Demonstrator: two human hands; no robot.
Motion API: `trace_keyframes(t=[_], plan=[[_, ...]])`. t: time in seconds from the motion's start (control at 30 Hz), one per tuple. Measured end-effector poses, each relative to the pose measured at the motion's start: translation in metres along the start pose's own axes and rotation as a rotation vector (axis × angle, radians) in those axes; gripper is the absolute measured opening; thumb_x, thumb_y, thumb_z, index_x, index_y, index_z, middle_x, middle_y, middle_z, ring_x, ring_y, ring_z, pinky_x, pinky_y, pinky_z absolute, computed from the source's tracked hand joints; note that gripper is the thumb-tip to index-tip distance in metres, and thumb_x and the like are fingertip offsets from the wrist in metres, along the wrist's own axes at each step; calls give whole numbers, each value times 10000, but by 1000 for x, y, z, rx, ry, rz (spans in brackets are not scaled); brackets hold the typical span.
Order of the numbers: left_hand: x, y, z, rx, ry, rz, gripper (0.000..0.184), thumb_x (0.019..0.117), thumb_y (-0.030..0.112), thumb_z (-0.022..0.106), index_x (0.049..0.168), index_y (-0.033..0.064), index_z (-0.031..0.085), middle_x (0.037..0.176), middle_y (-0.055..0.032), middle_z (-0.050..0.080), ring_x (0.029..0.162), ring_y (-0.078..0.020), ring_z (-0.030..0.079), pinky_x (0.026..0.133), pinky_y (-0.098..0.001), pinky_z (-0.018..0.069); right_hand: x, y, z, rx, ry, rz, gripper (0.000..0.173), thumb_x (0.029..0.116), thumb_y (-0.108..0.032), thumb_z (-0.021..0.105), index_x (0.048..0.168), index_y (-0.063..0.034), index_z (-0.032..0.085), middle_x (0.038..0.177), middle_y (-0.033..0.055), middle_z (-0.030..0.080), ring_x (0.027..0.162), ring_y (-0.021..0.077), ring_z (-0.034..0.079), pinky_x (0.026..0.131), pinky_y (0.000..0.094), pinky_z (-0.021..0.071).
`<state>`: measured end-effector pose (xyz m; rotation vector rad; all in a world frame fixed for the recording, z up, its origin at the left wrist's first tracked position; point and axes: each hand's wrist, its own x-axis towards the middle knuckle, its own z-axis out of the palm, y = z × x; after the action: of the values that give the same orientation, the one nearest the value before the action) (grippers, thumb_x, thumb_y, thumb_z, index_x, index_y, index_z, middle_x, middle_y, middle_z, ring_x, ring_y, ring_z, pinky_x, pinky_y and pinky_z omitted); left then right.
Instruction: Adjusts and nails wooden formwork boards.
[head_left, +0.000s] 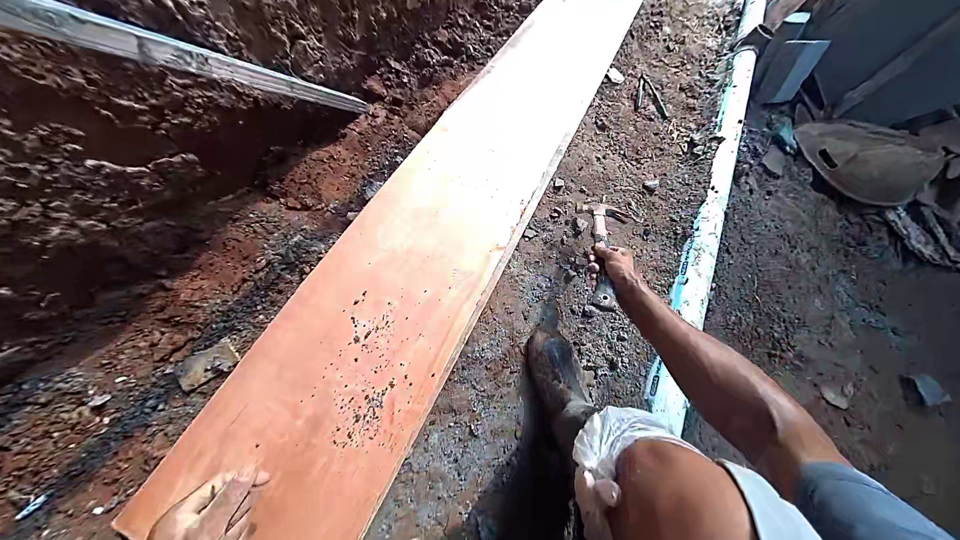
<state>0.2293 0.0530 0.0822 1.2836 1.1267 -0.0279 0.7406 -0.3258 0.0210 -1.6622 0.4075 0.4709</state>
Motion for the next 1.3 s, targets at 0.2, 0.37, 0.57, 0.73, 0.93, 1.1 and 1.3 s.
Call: trace_keyframes(t=[0.2,0.37,0.57,0.73,0.93,1.1,1.3], plan=[[54,51,66,373,90,-59,207,1038,259,518,935,135,648,562,118,453,414,-14,391,402,-193,362,61,-31,23,392,526,-254,234,1124,-261,372,1254,-66,367,737,16,504,474,97,542,502,280,559],[102,82,123,393,91,0,232,1055,232,508,910,109,640,547,89,448,399,-24,377,387,-191,345,88,-8,87,326,-21,98,98,1097,-180,444,1109,-83,443,649,-14,460,434,76,467,411,242,474],[95,103,142,552,107,97,252,981,327,550,865,130,657,585,103,478,444,-21,413,438,-223,376,116,-11,25,288,189,-36,186,1095,-237,468,1106,-52,495,648,-11,531,451,86,537,447,263,527],[82,94,103,526,260,52,234,996,298,535,878,126,640,561,114,467,411,-11,404,405,-206,375,119,-35,71,386,522,-110,258,1111,-206,350,1297,-29,370,813,42,449,564,115,514,592,307,542],[175,168,149,837,349,151,348,1083,246,455,1152,3,694,866,-144,624,702,-220,537,699,-471,459,135,-14,75,194,-155,110,156,1095,-236,467,1122,-82,481,640,-3,472,425,100,477,418,282,498],[264,205,182,868,351,227,375,1100,196,428,1286,-43,650,1218,-319,655,1168,-447,625,1029,-616,431,134,-15,90,326,80,91,172,1100,-193,465,1122,-23,471,653,34,502,442,115,510,431,278,508],[364,230,205,758,357,223,352,1066,175,506,1329,-11,647,1299,-298,637,1255,-443,589,1073,-625,407,147,-34,107,318,-42,213,168,1096,-160,473,1137,2,483,651,41,511,442,119,516,420,274,499]])
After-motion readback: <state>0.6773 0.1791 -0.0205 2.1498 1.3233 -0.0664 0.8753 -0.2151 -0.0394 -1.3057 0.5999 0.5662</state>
